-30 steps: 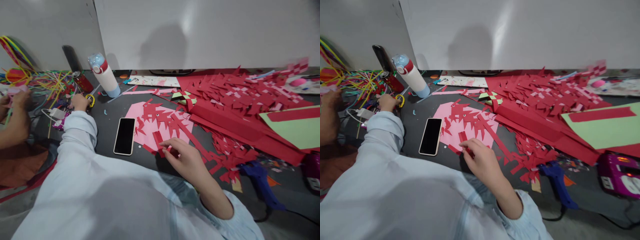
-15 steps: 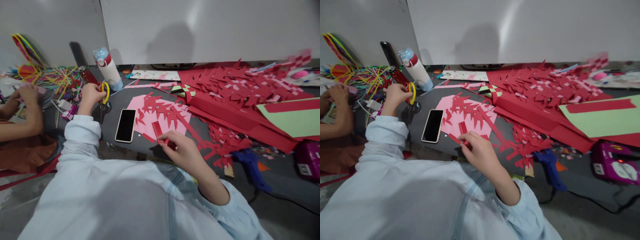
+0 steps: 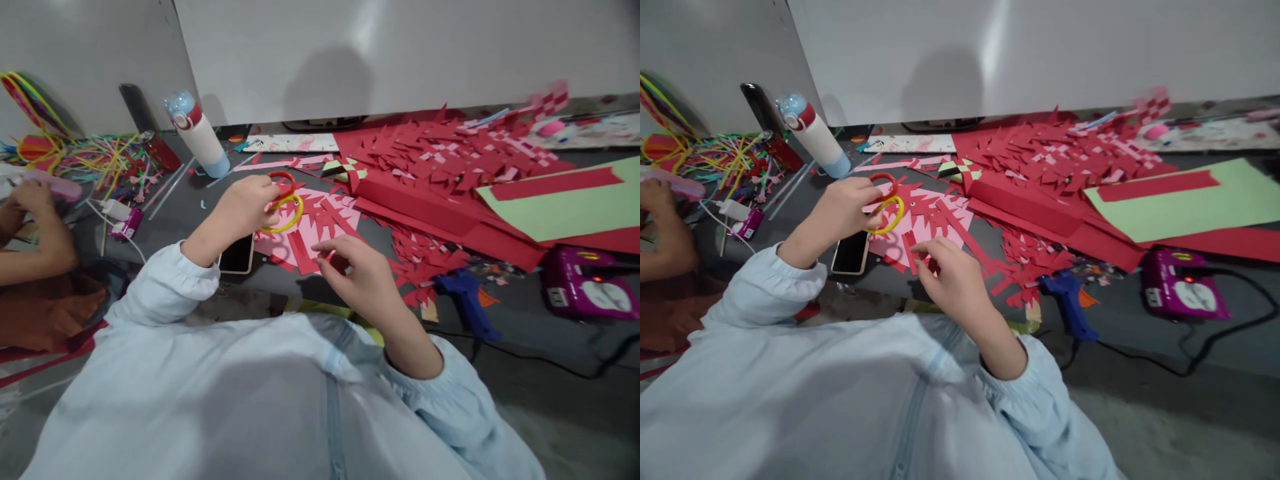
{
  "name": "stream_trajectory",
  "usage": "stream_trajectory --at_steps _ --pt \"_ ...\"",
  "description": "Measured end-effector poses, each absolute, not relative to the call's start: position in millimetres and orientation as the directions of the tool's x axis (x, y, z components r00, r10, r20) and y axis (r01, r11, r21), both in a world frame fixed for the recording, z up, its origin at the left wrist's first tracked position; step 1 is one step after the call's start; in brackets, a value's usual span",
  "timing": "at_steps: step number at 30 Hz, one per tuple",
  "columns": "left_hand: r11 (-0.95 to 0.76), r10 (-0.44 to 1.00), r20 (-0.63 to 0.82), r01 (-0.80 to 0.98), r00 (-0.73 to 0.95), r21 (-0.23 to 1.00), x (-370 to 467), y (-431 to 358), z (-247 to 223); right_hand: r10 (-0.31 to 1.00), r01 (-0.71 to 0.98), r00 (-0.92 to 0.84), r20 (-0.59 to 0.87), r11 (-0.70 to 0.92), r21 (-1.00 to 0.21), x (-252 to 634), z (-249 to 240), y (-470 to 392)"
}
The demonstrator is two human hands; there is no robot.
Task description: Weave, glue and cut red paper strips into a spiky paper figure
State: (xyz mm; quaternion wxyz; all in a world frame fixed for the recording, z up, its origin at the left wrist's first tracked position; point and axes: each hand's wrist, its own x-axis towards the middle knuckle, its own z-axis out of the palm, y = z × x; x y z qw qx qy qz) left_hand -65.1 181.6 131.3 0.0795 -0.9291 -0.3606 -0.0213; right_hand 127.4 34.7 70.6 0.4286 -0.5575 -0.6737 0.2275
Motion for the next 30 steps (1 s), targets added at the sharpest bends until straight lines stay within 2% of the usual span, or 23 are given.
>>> stream_trajectory --at_steps 4,7,13,25,27,30 --pt "-0.881 0.461 0.067 0.466 0.885 -0.087 -34 162 117 0.872 0.652 0.068 0.484 0.329 -0.683 131 75 33" --pt "-0.932 0.352 0.073 0.356 0.933 -0.068 -17 148 107 0.832 0.745 0.031 0.554 0.350 -0.568 136 72 29" --pt "-0.966 0.239 0.016 0.239 0.971 -0.095 3 128 99 0.907 0.874 -0.051 0.418 0.243 -0.421 146 63 21" --pt "-0.968 0.242 -0.093 0.233 0.966 -0.097 26 106 94 0.956 0.962 -0.037 0.292 0.113 -0.249 149 62 6" --pt "-0.951 0.290 -0.044 0.283 0.956 -0.128 27 101 97 0.955 0.971 0.010 0.296 0.062 -0.232 153 58 2" --pt "-0.887 0.421 0.113 0.434 0.900 -0.155 23 97 104 0.939 0.967 0.118 0.323 -0.034 -0.252 165 51 -2"
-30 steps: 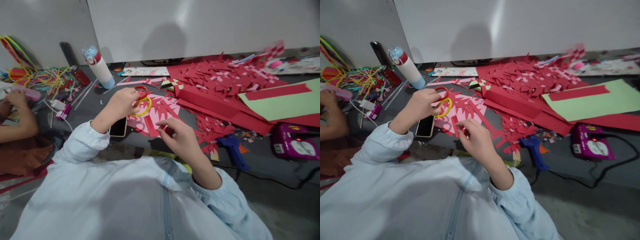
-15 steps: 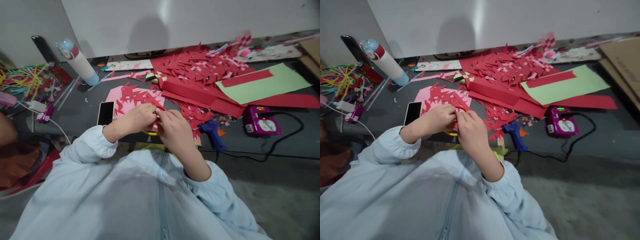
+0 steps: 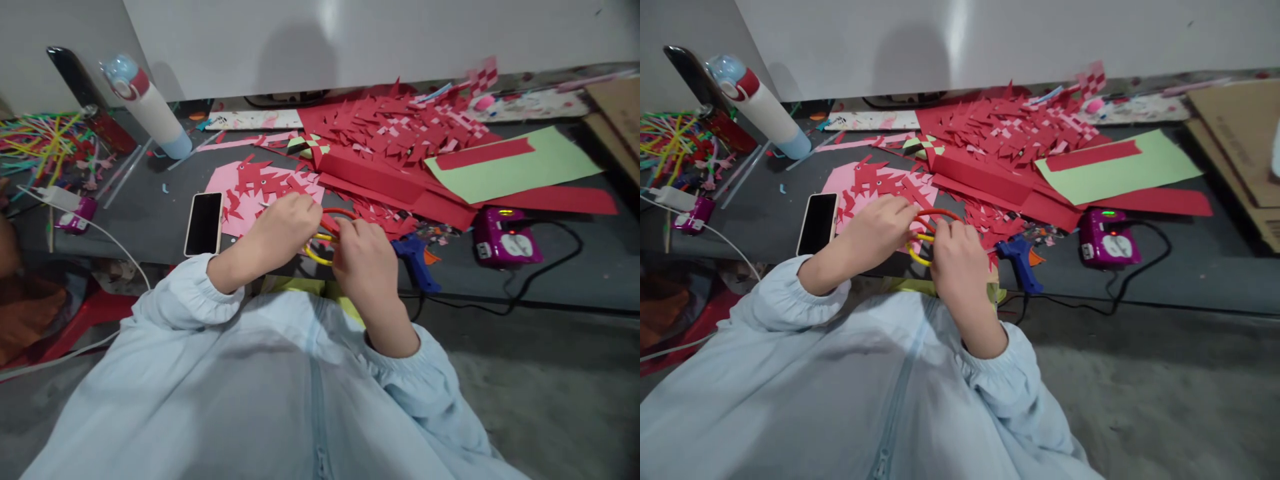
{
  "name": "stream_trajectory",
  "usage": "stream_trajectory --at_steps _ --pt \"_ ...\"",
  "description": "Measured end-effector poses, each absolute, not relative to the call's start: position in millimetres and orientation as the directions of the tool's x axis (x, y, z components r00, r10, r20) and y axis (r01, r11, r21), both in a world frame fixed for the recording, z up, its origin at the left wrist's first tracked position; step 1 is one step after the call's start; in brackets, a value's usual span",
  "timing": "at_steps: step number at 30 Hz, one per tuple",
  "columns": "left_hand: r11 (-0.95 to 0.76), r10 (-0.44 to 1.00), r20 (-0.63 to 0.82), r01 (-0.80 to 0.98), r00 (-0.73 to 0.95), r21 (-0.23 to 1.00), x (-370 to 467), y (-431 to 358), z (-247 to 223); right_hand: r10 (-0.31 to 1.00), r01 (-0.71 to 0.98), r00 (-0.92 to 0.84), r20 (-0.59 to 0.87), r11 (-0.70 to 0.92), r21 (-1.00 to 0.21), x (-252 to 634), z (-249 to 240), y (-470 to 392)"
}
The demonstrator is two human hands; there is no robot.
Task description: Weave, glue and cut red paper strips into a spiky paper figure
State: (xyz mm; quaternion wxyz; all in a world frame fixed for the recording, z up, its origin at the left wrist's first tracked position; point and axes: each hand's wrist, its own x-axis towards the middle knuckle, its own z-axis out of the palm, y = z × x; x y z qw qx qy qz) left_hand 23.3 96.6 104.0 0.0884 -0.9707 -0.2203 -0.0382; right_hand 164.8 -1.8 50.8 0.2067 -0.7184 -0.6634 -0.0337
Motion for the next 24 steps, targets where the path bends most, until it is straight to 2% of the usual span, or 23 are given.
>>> stream_trajectory --at_steps 3,5,7,9,11,13,15,20,24 --pt "-0.788 0.574 0.222 0.605 0.788 -0.109 10 95 108 0.932 0.912 0.232 0.280 -0.108 -0.395 181 41 -6" --pt "-0.706 0.684 0.201 0.706 0.701 -0.061 -2 95 104 0.920 0.833 0.313 0.236 -0.147 -0.533 191 34 -9" --pt "-0.596 0.796 0.116 0.803 0.594 -0.018 -12 92 93 0.911 0.714 0.380 0.162 -0.177 -0.677 198 25 -12" --pt "-0.490 0.872 0.001 0.872 0.490 -0.007 -20 85 78 0.918 0.495 0.393 0.062 -0.154 -0.855 201 18 -16" --pt "-0.408 0.911 -0.070 0.913 0.407 0.006 -22 76 62 0.932 0.207 0.358 -0.049 -0.131 -0.970 201 15 -20" --pt "-0.332 0.938 -0.103 0.943 0.332 0.018 -20 65 49 0.949 -0.032 0.288 -0.130 -0.126 -0.991 200 16 -25" --pt "-0.254 0.962 -0.099 0.967 0.255 0.018 -14 54 40 0.958 -0.181 0.240 -0.156 -0.114 -0.977 197 19 -30" --pt "-0.145 0.986 -0.081 0.989 0.146 0.012 4 39 34 0.966 -0.423 0.176 -0.191 -0.102 -0.901 190 17 -43" --pt "-0.146 0.987 -0.058 0.989 0.148 0.025 9 39 32 0.973 -0.511 0.097 -0.210 -0.133 -0.849 191 7 -56"
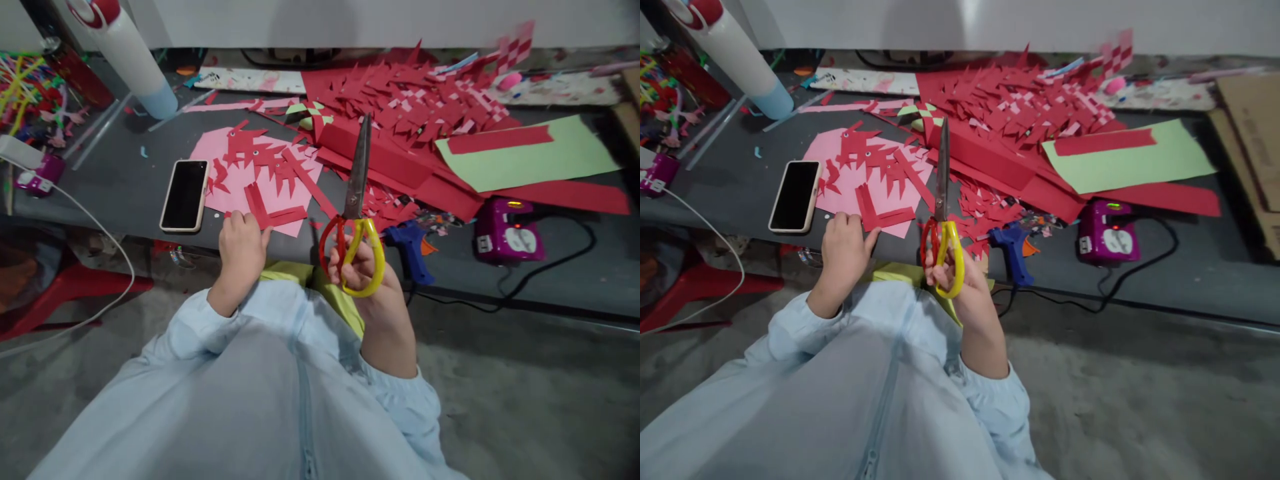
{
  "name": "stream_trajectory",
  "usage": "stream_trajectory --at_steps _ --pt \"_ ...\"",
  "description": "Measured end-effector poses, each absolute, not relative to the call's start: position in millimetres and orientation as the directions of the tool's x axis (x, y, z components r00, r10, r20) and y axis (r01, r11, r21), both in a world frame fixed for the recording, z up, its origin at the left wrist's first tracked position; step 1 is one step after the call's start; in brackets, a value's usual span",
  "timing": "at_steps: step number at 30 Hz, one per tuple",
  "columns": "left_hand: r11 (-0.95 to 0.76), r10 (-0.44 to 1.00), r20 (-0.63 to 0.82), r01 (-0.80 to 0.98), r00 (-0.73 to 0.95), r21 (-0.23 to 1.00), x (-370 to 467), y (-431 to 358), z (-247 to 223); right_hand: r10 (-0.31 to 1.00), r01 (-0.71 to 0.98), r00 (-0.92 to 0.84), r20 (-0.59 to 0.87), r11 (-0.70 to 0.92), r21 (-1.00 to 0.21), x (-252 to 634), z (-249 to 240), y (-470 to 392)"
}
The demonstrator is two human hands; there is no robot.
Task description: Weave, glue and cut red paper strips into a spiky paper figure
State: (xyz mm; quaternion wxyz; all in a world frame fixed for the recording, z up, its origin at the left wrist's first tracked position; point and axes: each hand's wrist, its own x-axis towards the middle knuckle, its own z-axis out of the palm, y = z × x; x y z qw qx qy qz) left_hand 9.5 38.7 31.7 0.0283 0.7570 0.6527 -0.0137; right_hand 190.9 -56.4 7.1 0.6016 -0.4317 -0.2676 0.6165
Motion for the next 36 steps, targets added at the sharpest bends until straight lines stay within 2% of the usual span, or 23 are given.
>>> stream_trajectory --at_steps 6,9,12,15,18,20,23,25,28,33,36 --pt "-0.181 0.984 0.015 0.977 0.180 0.117 8 45 21 0.990 -0.548 0.005 -0.138 -0.112 -0.829 194 -14 -77" --pt "-0.174 0.985 0.032 0.965 0.171 0.195 7 51 19 0.988 -0.571 -0.021 -0.151 -0.136 -0.809 195 -26 -83" --pt "-0.136 0.991 0.057 0.941 0.124 0.309 7 57 20 0.983 -0.520 -0.035 -0.179 -0.171 -0.837 196 -37 -88" --pt "-0.078 0.997 0.049 0.875 0.062 0.478 5 63 21 0.979 -0.430 -0.019 -0.203 -0.192 -0.882 200 -46 -93" --pt "-0.076 0.997 0.041 0.709 0.066 0.701 1 67 21 0.976 -0.361 -0.018 -0.219 -0.210 -0.909 203 -50 -96" --pt "-0.076 0.995 0.028 0.534 0.098 0.842 1 68 21 0.977 -0.328 -0.032 -0.213 -0.211 -0.921 203 -48 -96" --pt "-0.039 0.989 0.002 0.254 0.145 0.966 4 68 23 0.969 -0.338 -0.076 -0.234 -0.246 -0.908 201 -41 -93" --pt "-0.007 0.988 -0.011 0.118 0.157 0.993 8 67 25 0.959 -0.352 -0.106 -0.263 -0.284 -0.892 199 -37 -92" --pt "0.015 0.989 -0.019 0.024 0.144 1.000 14 64 30 0.947 -0.316 -0.168 -0.273 -0.314 -0.895 196 -36 -94" --pt "-0.039 0.986 0.035 0.019 0.163 0.999 19 57 37 0.956 -0.331 -0.265 -0.129 -0.216 -0.919 193 -39 -96" --pt "-0.072 0.984 0.063 0.053 0.168 0.996 20 54 38 0.951 -0.340 -0.296 -0.090 -0.193 -0.920 192 -41 -96"
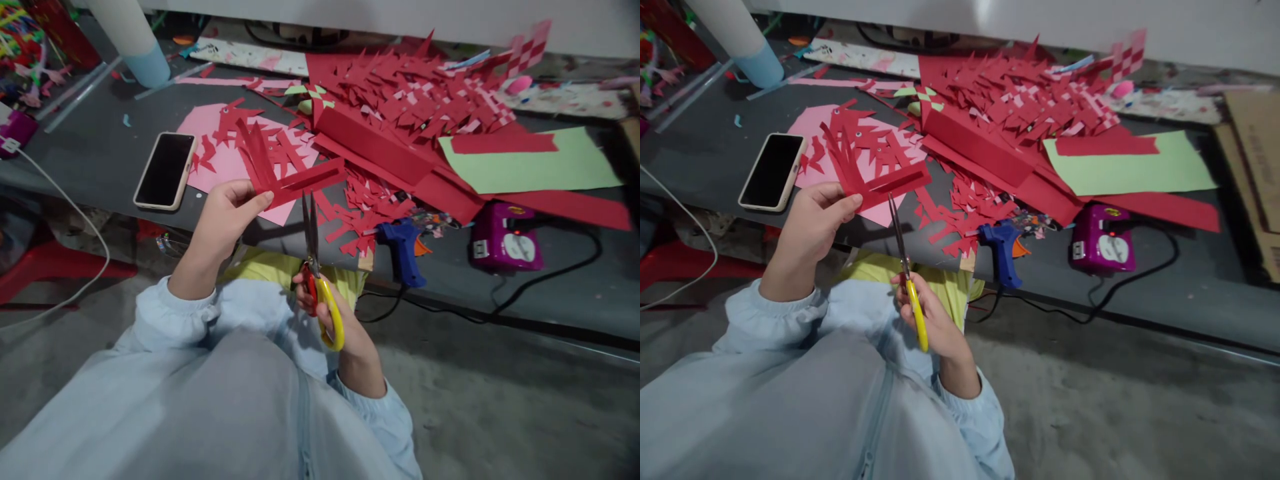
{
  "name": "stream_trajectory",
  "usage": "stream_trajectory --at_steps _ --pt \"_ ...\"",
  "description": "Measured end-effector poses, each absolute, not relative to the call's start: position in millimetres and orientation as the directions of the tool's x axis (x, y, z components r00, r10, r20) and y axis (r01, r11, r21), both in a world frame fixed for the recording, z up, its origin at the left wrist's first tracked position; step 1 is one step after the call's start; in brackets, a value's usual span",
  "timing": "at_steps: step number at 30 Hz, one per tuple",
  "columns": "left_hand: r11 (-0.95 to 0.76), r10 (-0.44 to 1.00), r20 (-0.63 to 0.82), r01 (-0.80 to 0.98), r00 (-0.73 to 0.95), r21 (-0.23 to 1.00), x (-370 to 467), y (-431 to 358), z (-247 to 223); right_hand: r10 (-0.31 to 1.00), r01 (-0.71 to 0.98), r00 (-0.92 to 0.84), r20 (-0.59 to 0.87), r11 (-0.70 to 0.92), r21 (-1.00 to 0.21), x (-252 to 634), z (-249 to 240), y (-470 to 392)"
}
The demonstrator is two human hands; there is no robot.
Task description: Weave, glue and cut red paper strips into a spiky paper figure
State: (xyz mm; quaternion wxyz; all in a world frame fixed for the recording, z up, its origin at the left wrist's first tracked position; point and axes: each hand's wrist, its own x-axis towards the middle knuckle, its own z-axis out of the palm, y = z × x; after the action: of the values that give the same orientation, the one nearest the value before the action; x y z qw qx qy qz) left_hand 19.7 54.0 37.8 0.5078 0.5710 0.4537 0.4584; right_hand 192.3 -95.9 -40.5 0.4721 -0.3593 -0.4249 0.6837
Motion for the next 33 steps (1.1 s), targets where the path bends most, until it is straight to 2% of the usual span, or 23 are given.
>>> stream_trajectory --at_steps 6,15,22,28,33 --pt "-0.023 0.986 0.015 0.041 0.166 0.999 24 46 41 0.931 -0.318 -0.353 -0.095 -0.214 -0.924 194 -42 -98" --pt "0.003 0.978 -0.002 -0.007 0.207 1.000 25 41 43 0.912 -0.381 -0.405 -0.062 -0.230 -0.896 193 -46 -100" --pt "0.064 0.976 -0.047 -0.075 0.214 0.995 26 39 46 0.915 -0.319 -0.389 -0.110 -0.246 -0.915 193 -49 -102" --pt "-0.019 0.971 0.030 -0.051 0.237 0.999 25 40 39 0.924 -0.302 -0.360 -0.128 -0.245 -0.921 191 -42 -100" --pt "-0.053 0.971 0.042 0.040 0.237 0.998 23 40 35 0.935 -0.255 -0.323 -0.149 -0.237 -0.937 192 -43 -100"
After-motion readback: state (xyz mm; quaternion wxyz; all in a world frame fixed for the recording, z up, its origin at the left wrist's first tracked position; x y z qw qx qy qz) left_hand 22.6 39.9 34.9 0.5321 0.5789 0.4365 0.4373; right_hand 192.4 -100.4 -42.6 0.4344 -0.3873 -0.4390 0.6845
